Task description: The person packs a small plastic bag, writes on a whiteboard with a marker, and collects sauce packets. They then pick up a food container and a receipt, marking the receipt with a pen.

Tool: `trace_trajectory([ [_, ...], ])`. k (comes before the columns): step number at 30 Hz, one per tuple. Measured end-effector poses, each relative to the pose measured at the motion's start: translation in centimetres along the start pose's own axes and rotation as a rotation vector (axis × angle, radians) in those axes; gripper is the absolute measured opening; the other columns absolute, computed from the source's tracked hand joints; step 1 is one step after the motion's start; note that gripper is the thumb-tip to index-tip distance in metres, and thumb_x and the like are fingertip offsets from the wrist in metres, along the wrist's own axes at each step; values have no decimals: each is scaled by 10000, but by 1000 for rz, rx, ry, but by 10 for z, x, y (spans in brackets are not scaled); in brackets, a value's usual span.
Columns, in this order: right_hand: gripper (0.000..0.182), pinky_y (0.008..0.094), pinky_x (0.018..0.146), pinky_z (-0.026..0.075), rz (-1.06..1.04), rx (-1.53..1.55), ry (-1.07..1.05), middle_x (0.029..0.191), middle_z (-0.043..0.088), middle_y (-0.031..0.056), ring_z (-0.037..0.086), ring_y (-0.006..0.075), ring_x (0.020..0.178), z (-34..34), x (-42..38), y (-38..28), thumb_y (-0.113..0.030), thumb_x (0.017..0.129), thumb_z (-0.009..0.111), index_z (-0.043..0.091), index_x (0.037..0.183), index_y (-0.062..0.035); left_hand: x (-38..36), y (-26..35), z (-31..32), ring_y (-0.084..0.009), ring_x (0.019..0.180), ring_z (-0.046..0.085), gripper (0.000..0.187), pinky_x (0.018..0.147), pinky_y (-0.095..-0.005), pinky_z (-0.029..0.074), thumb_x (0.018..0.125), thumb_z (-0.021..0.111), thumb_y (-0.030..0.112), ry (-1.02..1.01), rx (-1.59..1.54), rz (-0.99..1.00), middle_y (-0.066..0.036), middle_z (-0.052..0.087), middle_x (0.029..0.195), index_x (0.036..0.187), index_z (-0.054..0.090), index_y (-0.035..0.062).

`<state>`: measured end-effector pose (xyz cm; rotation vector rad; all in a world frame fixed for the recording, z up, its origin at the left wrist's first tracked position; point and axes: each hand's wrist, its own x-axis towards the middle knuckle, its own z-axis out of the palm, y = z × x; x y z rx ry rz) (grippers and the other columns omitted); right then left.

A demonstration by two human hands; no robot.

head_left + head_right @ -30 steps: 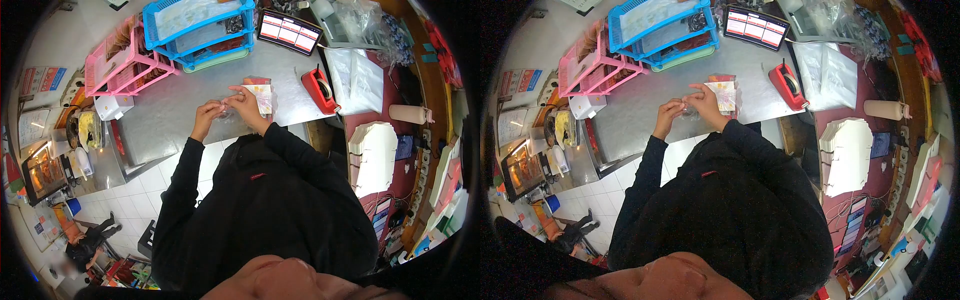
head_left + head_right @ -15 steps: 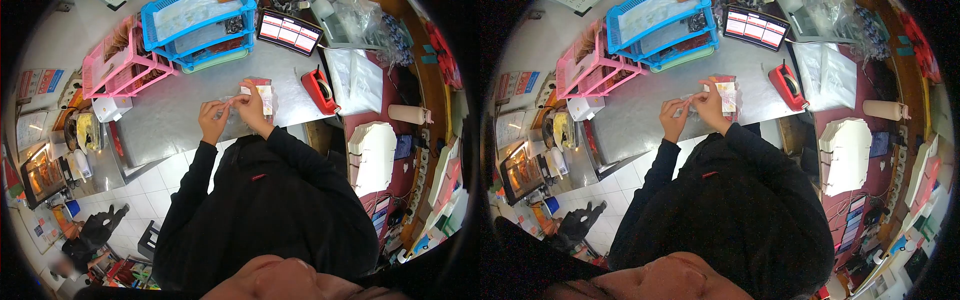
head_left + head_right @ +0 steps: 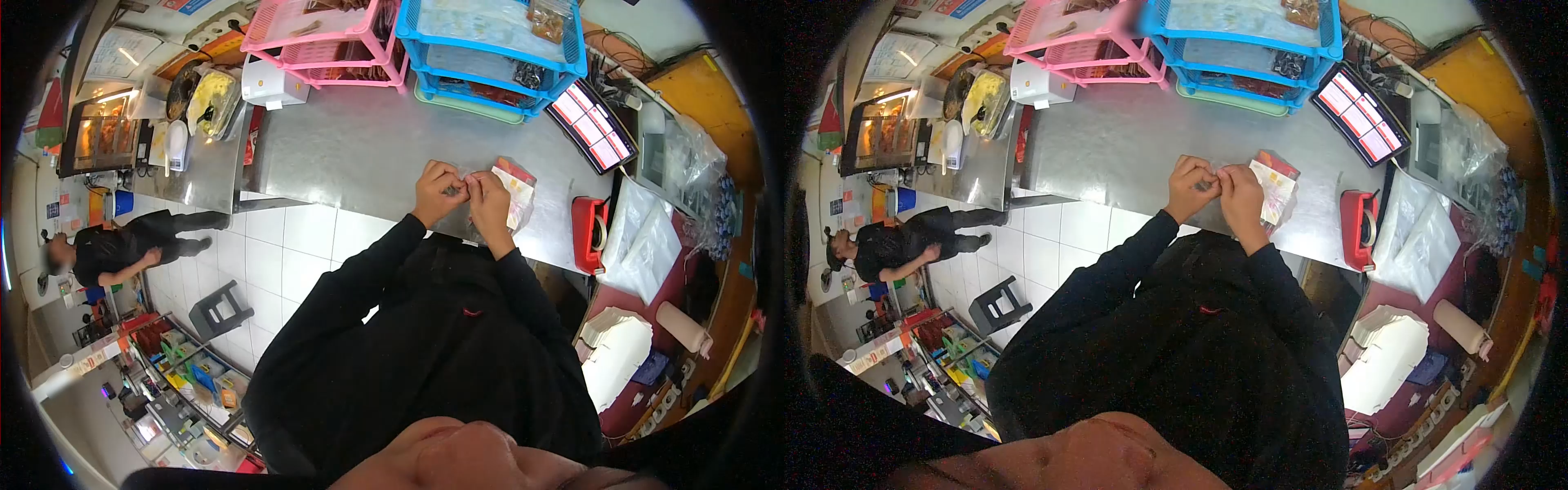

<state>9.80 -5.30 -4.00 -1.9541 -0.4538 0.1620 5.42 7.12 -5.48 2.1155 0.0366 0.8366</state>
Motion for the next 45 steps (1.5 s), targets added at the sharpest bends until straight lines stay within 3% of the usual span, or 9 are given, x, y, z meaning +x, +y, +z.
trace_trajectory([
  [7,93,326,574,457,-281,15,-3,777,637,103,592,224,638,-24,3,28,-115,842,591,643,818,-42,-21,-17,14,-257,845,529,178,733,-369,429,572,739,51,-79,139,70,-64,576,869,707,627,84],
  [10,182,330,594,467,-1,103,300,744,633,60,597,205,637,-81,30,33,-174,844,614,637,992,-72,-22,-11,-3,-262,978,490,319,816,-372,400,666,709,102,-180,147,-12,-113,539,1034,978,648,86],
  [12,419,314,600,465,177,183,580,748,620,51,561,166,584,-108,61,86,-227,847,621,511,1211,-51,-27,-15,-14,-261,1022,474,414,833,-380,384,693,700,129,-208,140,-41,-127,525,1077,1097,621,88],
  [14,721,366,660,480,348,-57,560,888,595,132,584,244,677,-126,78,135,-274,835,625,240,1397,-36,-31,-15,-24,-261,1033,454,494,842,-374,380,769,645,126,-145,153,-179,-144,502,1104,1239,507,65],
  [15,721,366,660,480,359,-51,576,888,595,132,584,244,677,-125,82,164,-274,835,625,240,1397,-36,-33,-15,-28,-261,1033,454,494,842,-374,380,769,645,126,-162,151,-168,-144,502,1104,1239,507,65],
  [18,863,474,776,461,488,-433,524,1111,439,259,520,430,969,-124,86,211,-289,836,600,28,1442,-62,-34,-16,-37,-231,974,457,472,826,-335,374,831,582,102,-116,209,-245,-120,501,1066,1282,455,41],
  [37,870,481,790,462,617,-404,455,1164,439,240,526,416,1009,-138,90,195,-274,833,613,18,1447,-113,-41,-22,-51,-210,979,455,590,837,-335,370,801,650,153,-4,143,-409,-95,484,1070,1326,402,48],
  [40,855,472,846,441,526,-315,546,1174,443,245,511,419,1040,-132,82,186,-264,809,627,79,1444,-99,-26,-23,-41,-271,1113,441,831,935,-360,349,677,779,219,-185,95,-337,-127,461,1180,1363,341,50],
  [45,655,439,1024,322,-239,-128,-229,1294,449,151,366,352,1253,-95,24,126,-190,694,678,459,1306,-108,3,-37,-20,-331,1202,413,1041,1001,-388,350,513,867,229,-598,114,-149,-162,420,1260,1375,311,53],
])
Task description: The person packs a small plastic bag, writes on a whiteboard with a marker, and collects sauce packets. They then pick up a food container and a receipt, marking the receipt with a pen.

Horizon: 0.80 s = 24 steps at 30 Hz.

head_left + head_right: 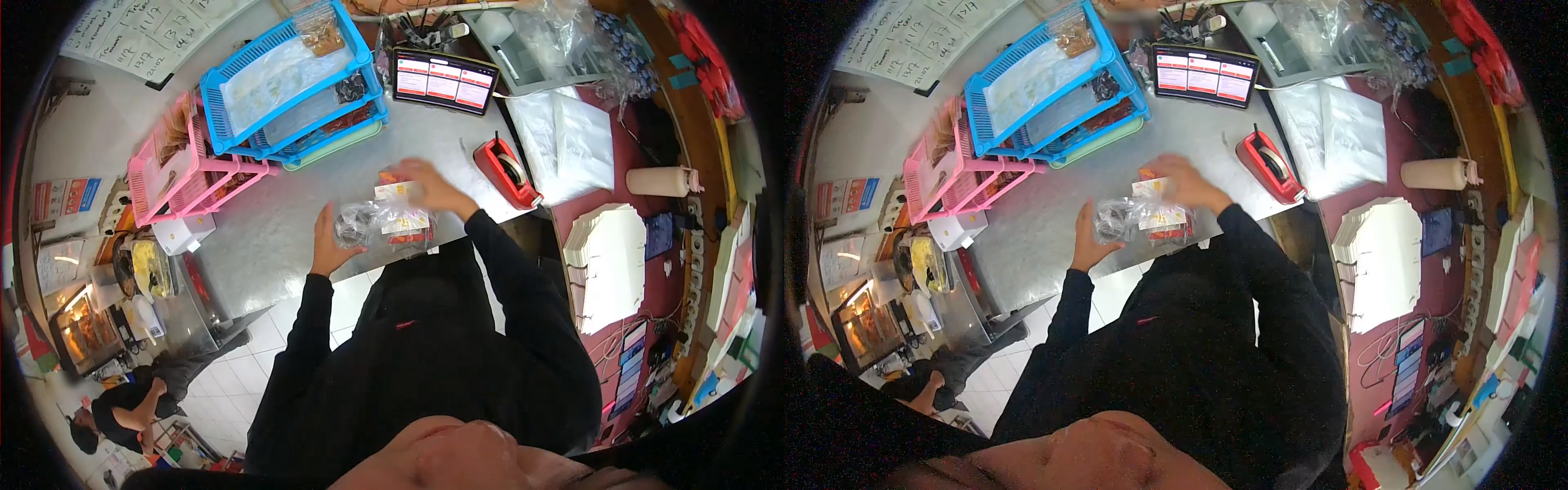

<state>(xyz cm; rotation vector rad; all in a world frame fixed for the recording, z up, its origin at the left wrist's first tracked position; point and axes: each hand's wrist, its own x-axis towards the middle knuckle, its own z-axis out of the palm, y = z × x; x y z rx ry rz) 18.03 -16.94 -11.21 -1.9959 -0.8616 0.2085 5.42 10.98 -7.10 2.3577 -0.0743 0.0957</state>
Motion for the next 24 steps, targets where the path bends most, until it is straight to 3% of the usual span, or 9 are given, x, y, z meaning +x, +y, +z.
trace_trajectory([
  [1,624,450,1039,304,-108,59,-163,1300,460,117,336,319,1289,0,-2,-29,-183,687,682,498,1280,-127,4,-2,4,-336,1200,417,1039,1002,-389,362,493,869,207,-142,-106,-10,-167,418,1259,1366,326,52],
  [5,561,421,1066,290,42,-448,-28,1270,498,88,355,253,1285,3,-20,-92,-115,647,698,568,1192,-149,10,-11,25,-322,1168,447,955,968,-375,401,496,836,145,-185,-101,13,-162,436,1235,1329,377,48],
  [7,366,409,988,383,-130,-550,34,1119,578,85,498,241,1149,6,-15,-85,-107,684,653,619,1049,-128,6,-8,33,-322,1145,462,878,969,-375,400,504,802,108,-85,-170,-35,-154,458,1200,1291,419,43],
  [10,244,377,841,467,-104,-433,118,952,606,65,589,249,949,21,-19,-69,-114,705,614,616,948,-94,-8,-7,48,-323,1115,479,864,951,-377,413,499,798,102,48,-54,-15,-147,473,1165,1279,431,46],
  [14,220,339,713,475,-220,-523,224,849,584,50,593,225,814,3,-62,-103,-125,695,600,615,906,-65,-29,13,68,-316,1089,494,864,921,-371,432,496,804,112,152,-88,62,-142,479,1155,1275,435,50],
  [17,198,323,663,437,-243,-617,363,746,505,35,546,199,764,-33,-119,-166,-132,684,585,594,871,-69,-42,64,76,-307,1063,515,812,874,-368,460,501,809,126,230,-255,56,-143,486,1156,1238,476,47],
  [20,176,364,814,499,-279,-679,461,783,566,54,607,232,887,-71,-195,-230,-95,661,618,615,830,-43,-57,136,84,-300,1028,543,722,843,-364,477,518,808,131,180,-306,262,-145,515,1144,1180,534,46],
  [22,117,420,792,531,-289,-622,482,779,599,114,642,303,896,-84,-266,-270,-30,684,604,616,796,-1,-73,197,94,-300,983,570,648,819,-362,487,528,805,141,156,-354,546,-150,555,1100,1126,575,43],
  [24,120,396,726,533,-290,-680,506,825,622,125,646,305,826,-97,-338,-330,-48,735,591,605,838,12,-102,267,97,-303,928,591,619,799,-353,489,537,802,150,99,-440,648,-150,589,1048,1106,585,41],
])
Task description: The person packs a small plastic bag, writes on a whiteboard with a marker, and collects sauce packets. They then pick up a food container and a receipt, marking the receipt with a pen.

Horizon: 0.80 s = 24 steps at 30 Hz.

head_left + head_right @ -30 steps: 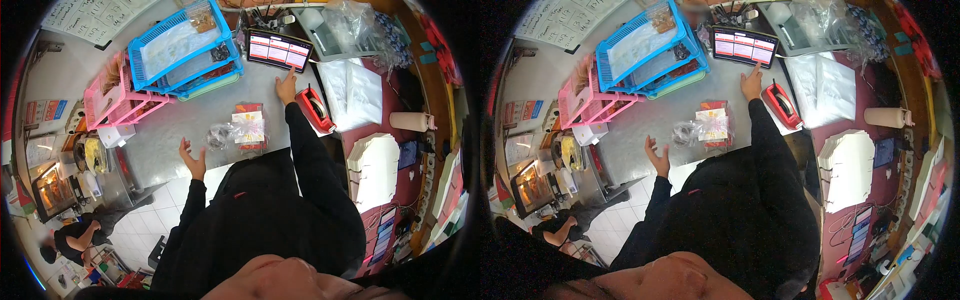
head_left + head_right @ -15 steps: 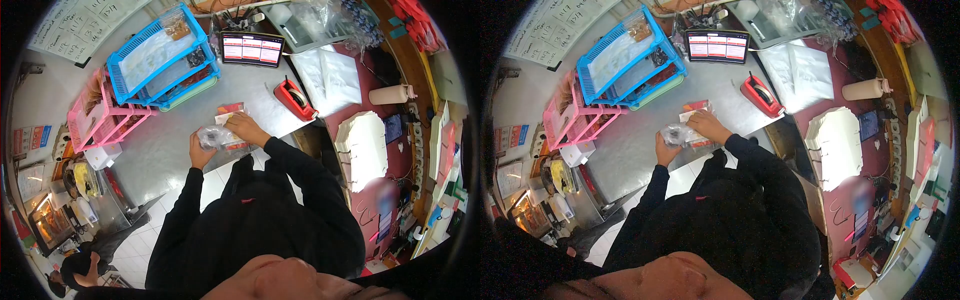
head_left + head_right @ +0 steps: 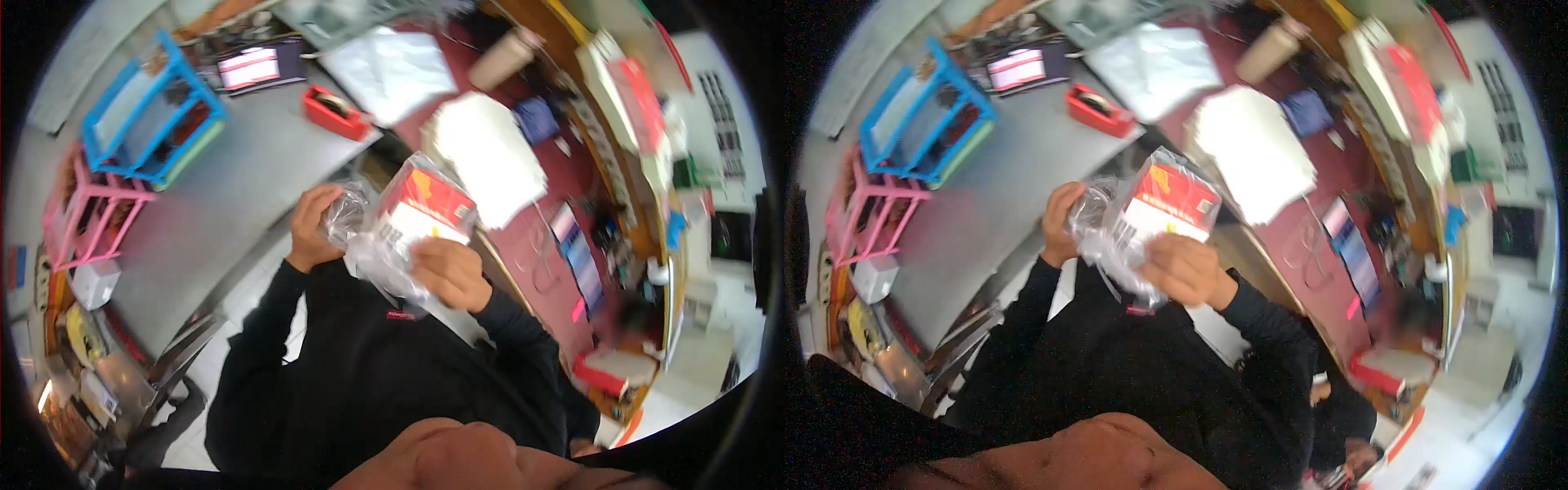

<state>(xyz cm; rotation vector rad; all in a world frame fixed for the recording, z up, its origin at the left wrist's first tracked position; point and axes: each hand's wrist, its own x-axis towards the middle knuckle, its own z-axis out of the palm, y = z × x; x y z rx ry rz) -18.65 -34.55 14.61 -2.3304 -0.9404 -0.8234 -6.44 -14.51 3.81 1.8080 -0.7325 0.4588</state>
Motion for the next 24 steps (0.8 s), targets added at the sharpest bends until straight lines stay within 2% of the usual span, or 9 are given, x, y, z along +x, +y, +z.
trace_trajectory([
  [2,149,383,703,508,47,-84,-37,842,628,136,644,299,815,-78,-31,-60,-49,734,611,585,870,6,5,66,33,-304,867,609,590,742,-346,499,551,804,184,-133,-225,269,-158,606,1010,1083,593,41],
  [5,118,301,589,462,209,-292,198,744,627,91,636,241,653,-143,-87,-151,-59,714,644,632,822,-13,-3,158,80,-293,814,624,554,685,-339,503,573,801,245,-309,-521,460,-163,619,992,1055,607,51],
  [8,106,287,542,435,255,-502,388,720,635,100,630,232,619,-169,-133,-219,-67,719,642,626,811,-15,-18,224,121,-283,784,632,539,654,-329,503,592,793,312,-458,-715,620,-165,626,984,1038,618,67],
  [12,110,285,542,432,386,-651,406,735,640,102,631,229,622,-194,-164,-275,-69,724,645,629,818,-16,-39,280,155,-274,768,638,527,633,-320,502,600,785,326,-554,-846,686,-154,633,965,1039,624,83],
  [14,117,285,542,429,399,-674,403,751,643,104,636,233,635,-203,-175,-283,-69,728,648,634,831,-17,-42,297,168,-270,758,640,523,626,-320,501,597,786,315,-593,-870,725,-154,635,957,1039,625,87],
  [16,120,285,546,429,406,-703,431,760,645,105,640,236,647,-210,-186,-284,-67,728,649,635,836,-17,-40,311,176,-300,801,633,511,665,-342,507,634,788,175,-719,-851,722,-204,617,986,1080,559,78],
  [17,124,285,549,429,406,-716,444,769,647,106,644,239,659,-213,-191,-283,-65,728,649,637,842,-17,-40,315,185,-300,801,633,511,665,-342,507,634,788,175,-723,-851,735,-204,617,986,1080,559,78],
  [19,128,286,550,430,393,-716,432,771,647,107,647,242,666,-217,-196,-279,-65,728,649,636,845,-16,-41,313,197,-269,732,639,519,613,-304,494,604,775,325,-604,-859,764,-156,636,943,1040,625,86],
  [24,135,288,555,429,377,-686,415,785,648,105,652,250,685,-243,-215,-244,-70,734,644,636,857,-16,-28,316,234,-271,729,639,537,613,-306,491,604,778,340,-601,-843,738,-156,635,939,1048,621,83],
])
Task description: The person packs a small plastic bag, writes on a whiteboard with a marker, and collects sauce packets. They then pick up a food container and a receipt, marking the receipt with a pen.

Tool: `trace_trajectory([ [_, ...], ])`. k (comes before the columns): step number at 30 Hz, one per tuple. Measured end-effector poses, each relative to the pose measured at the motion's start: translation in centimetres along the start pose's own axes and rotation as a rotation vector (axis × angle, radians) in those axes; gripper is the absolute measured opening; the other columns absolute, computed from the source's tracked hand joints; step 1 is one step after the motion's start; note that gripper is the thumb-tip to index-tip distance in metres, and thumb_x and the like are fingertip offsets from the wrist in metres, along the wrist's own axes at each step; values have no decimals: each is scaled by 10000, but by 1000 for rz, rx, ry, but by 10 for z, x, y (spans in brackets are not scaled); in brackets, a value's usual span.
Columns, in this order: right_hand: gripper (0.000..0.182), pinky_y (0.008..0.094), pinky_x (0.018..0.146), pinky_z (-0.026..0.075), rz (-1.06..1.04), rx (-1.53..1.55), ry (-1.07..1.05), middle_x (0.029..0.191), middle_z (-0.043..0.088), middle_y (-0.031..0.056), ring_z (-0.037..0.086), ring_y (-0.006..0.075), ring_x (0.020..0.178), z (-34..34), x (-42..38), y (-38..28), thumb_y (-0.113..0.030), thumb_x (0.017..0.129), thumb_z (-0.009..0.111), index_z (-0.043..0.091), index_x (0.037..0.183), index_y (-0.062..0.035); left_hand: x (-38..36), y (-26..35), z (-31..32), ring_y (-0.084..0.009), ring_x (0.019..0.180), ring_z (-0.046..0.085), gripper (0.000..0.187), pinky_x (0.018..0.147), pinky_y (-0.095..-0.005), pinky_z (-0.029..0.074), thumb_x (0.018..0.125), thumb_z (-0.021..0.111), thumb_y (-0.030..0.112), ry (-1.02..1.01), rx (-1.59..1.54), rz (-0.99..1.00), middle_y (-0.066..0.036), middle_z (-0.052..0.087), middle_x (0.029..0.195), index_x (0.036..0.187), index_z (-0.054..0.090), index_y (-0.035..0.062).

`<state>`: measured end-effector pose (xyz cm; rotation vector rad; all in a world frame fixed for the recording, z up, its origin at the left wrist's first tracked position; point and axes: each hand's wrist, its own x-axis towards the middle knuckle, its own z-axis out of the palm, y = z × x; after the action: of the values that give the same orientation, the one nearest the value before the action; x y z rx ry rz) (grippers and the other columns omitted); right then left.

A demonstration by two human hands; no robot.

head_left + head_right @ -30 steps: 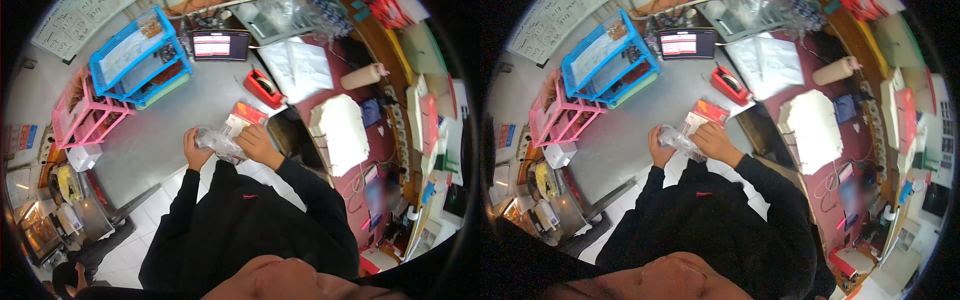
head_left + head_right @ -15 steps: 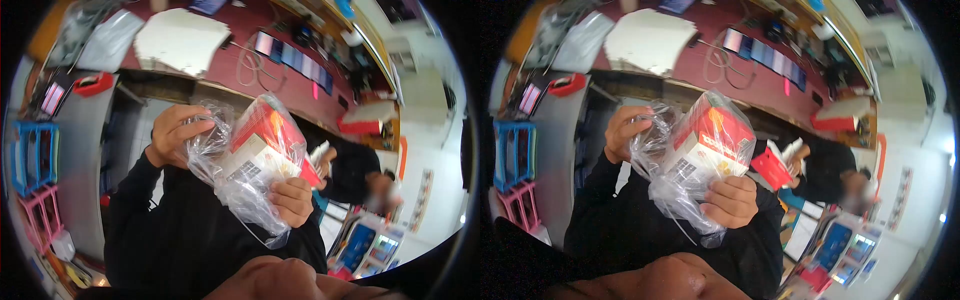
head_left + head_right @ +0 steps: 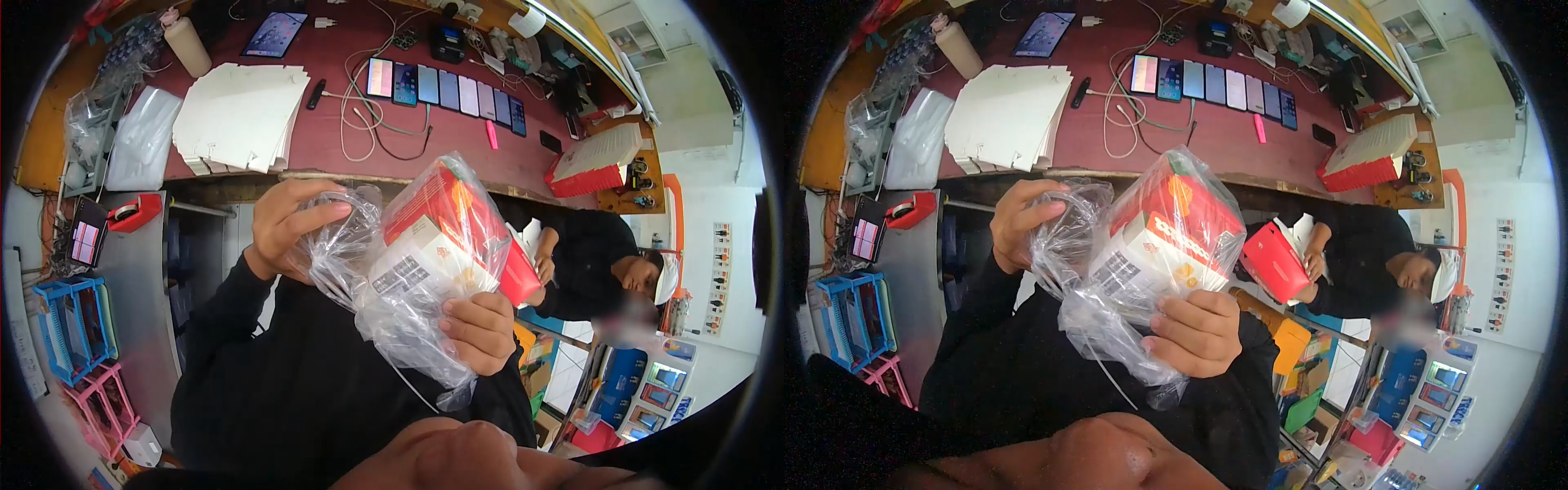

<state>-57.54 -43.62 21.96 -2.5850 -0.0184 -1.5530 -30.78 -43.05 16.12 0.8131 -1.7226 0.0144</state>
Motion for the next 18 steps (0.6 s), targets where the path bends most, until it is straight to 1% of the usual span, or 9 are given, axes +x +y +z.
trace_trajectory([
  [3,144,326,587,440,3,-18,-35,803,645,117,655,270,716,8,10,33,-81,735,639,631,863,-15,7,-27,1,-283,772,635,597,641,-330,497,573,796,375,1,28,-28,-162,628,958,1060,616,80],
  [5,159,361,666,448,273,110,-1,826,636,135,637,290,759,16,20,63,-71,715,611,617,859,-2,15,-51,5,-301,834,625,657,687,-360,506,533,816,393,-22,45,-98,-160,617,993,1072,610,80],
  [6,159,361,666,448,202,60,19,826,636,135,637,290,759,20,27,83,-71,715,611,617,859,-2,19,-64,9,-310,866,618,682,713,-373,509,511,825,392,-30,33,-125,-153,612,1011,1078,607,82],
  [9,286,355,790,418,744,410,-71,837,594,141,567,307,805,32,16,127,-106,659,532,553,900,48,31,-100,16,-310,916,601,686,779,-376,497,497,828,336,-158,92,-200,-118,608,1037,1104,602,109],
  [10,316,358,832,408,797,435,-8,834,582,132,557,291,804,38,5,138,-126,656,546,541,919,50,31,-114,18,-305,924,595,698,790,-376,489,487,828,322,-190,129,-209,-108,605,1043,1116,601,121],
  [12,304,379,891,390,946,503,-99,822,587,117,564,260,791,39,13,151,-165,709,596,552,929,41,39,-132,21,-301,941,596,699,809,-382,471,471,824,310,-274,146,-268,-124,609,1015,1092,603,78],
  [13,304,379,891,390,933,483,-86,822,587,117,564,260,791,35,22,156,-165,709,596,552,929,41,42,-145,24,-289,956,589,725,815,-389,448,468,827,322,-321,111,-285,-112,605,1041,1115,597,90],
  [15,318,392,918,370,1002,324,-302,777,581,102,569,232,764,28,38,163,-206,762,660,566,953,30,50,-163,35,-285,967,585,729,826,-394,437,472,829,330,-364,90,-264,-106,604,1055,1121,595,96],
  [18,322,396,850,419,1123,217,-248,736,568,87,571,189,707,24,37,184,-243,786,698,578,941,13,65,-177,63,-281,1000,573,750,864,-406,411,483,831,344,-400,15,-253,-92,598,1103,1150,582,108],
])
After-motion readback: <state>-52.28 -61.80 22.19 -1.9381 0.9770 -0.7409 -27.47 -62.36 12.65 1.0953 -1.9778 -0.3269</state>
